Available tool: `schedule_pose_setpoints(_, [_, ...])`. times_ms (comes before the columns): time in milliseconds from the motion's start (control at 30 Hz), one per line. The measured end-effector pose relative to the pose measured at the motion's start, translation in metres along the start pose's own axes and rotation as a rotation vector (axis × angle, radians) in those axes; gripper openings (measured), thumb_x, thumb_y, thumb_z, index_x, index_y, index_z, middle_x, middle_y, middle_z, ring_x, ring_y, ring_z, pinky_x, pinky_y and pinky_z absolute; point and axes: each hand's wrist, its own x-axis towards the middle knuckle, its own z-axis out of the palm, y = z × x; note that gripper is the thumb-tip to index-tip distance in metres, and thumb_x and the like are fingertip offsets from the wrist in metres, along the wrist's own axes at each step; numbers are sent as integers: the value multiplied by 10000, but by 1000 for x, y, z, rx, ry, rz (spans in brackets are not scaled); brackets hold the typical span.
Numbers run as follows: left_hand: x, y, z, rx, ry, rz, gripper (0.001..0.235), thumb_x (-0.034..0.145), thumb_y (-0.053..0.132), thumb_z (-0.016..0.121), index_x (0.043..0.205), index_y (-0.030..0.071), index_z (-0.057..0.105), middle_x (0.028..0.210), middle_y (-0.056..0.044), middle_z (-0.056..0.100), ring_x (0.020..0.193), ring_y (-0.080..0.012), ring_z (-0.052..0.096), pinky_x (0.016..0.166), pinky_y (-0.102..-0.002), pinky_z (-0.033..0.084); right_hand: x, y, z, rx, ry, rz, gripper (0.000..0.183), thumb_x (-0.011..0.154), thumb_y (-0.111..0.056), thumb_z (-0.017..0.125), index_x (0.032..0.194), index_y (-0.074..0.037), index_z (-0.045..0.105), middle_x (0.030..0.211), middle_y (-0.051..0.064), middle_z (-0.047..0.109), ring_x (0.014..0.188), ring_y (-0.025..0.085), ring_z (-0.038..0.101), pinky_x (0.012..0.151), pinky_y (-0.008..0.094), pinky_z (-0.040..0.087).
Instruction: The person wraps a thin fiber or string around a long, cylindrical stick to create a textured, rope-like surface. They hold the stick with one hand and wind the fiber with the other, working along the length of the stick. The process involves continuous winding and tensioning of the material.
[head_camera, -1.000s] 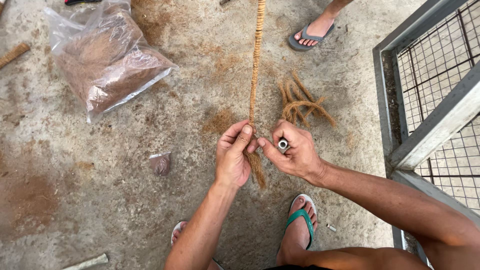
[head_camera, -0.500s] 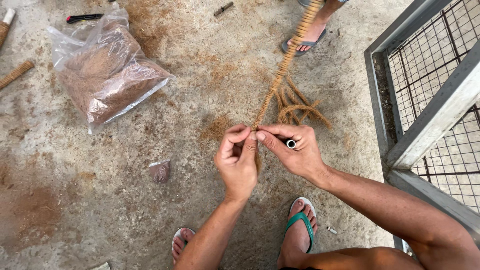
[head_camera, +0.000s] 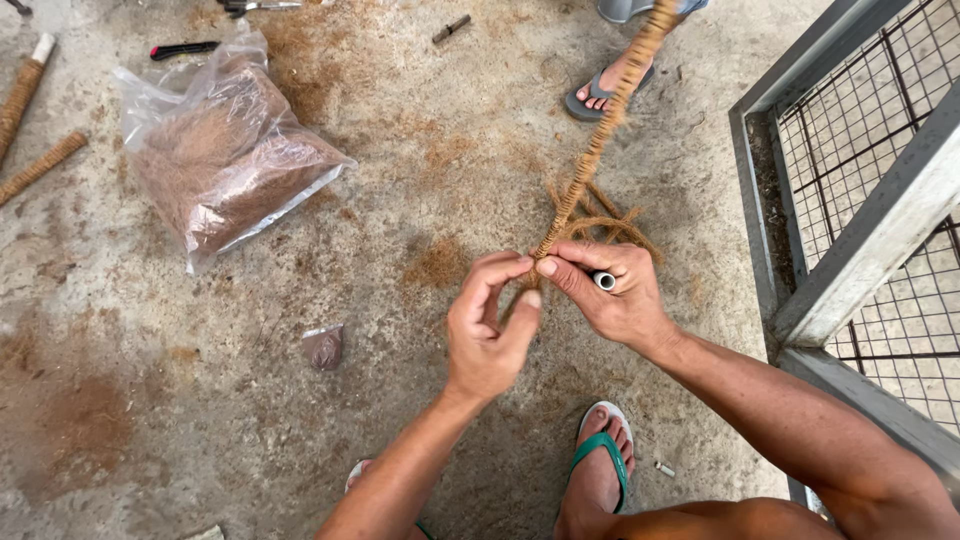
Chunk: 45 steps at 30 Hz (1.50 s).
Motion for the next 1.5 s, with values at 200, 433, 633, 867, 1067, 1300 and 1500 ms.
schedule_pose_setpoints(200, [31, -8, -39, -505, -148, -651, 282, 1027, 130, 590, 1264, -22, 611, 1209, -128, 690, 1103, -206, 666, 998, -403, 549, 21, 0, -22, -30, -187, -76, 211, 948, -140, 753, 1118, -15, 760, 875, 85, 783, 735, 93, 694, 607, 254, 538])
schedule_pose_setpoints(433, [60, 12, -59, -336, -451, -716, 441, 1070, 222, 559, 1431, -32, 568, 1289, -99, 694, 1154, -153, 663, 1056, -347, 524, 45, -10, -21, 21, -346, -53, 211, 953, -148, 745, 1119, -19, 768, 893, 85, 806, 761, 91, 729, 648, 244, 569])
schedule_pose_setpoints(633, [76, 31, -76, -163, -521, -651, 389, 1057, 266, 607, 1319, -11, 685, 1197, -61, 740, 1103, -100, 644, 1000, -289, 518, 61, -12, -15, 6, -328, -7, 221, 926, -161, 771, 1103, -30, 786, 784, 59, 776, 627, 65, 615, 524, 251, 468])
schedule_pose_setpoints(867, [59, 5, -92, -197, -394, -697, 316, 987, 210, 723, 1215, -8, 744, 1110, -71, 759, 1021, -117, 672, 934, -299, 552, 67, 1, 2, 35, -380, -70, 194, 936, -147, 769, 1096, -39, 788, 749, 48, 758, 566, 64, 571, 491, 266, 434])
schedule_pose_setpoints(1067, [51, -5, -94, -277, -315, -724, 350, 1005, 216, 676, 1282, 3, 702, 1154, -67, 757, 1093, -120, 676, 998, -297, 534, 73, 14, 16, 177, -393, -92, 214, 963, -133, 743, 1149, -28, 764, 881, 80, 797, 712, 80, 710, 604, 243, 549])
schedule_pose_setpoints(1300, [37, -1, -100, -151, -284, -650, 349, 1067, 251, 574, 1304, 13, 668, 1110, -45, 737, 1053, -139, 703, 979, -315, 550, 75, 39, 41, 315, -401, -35, 220, 977, -130, 736, 1156, -4, 754, 948, 96, 800, 798, 82, 722, 656, 241, 562])
schedule_pose_setpoints(1500, [30, 20, -96, -347, -201, -684, 321, 1107, 273, 511, 1251, 7, 620, 973, -68, 692, 811, -184, 698, 754, -334, 580, 72, 38, 55, 413, -384, 45, 220, 983, -110, 714, 1154, 18, 763, 830, 48, 746, 656, 47, 584, 530, 233, 453])
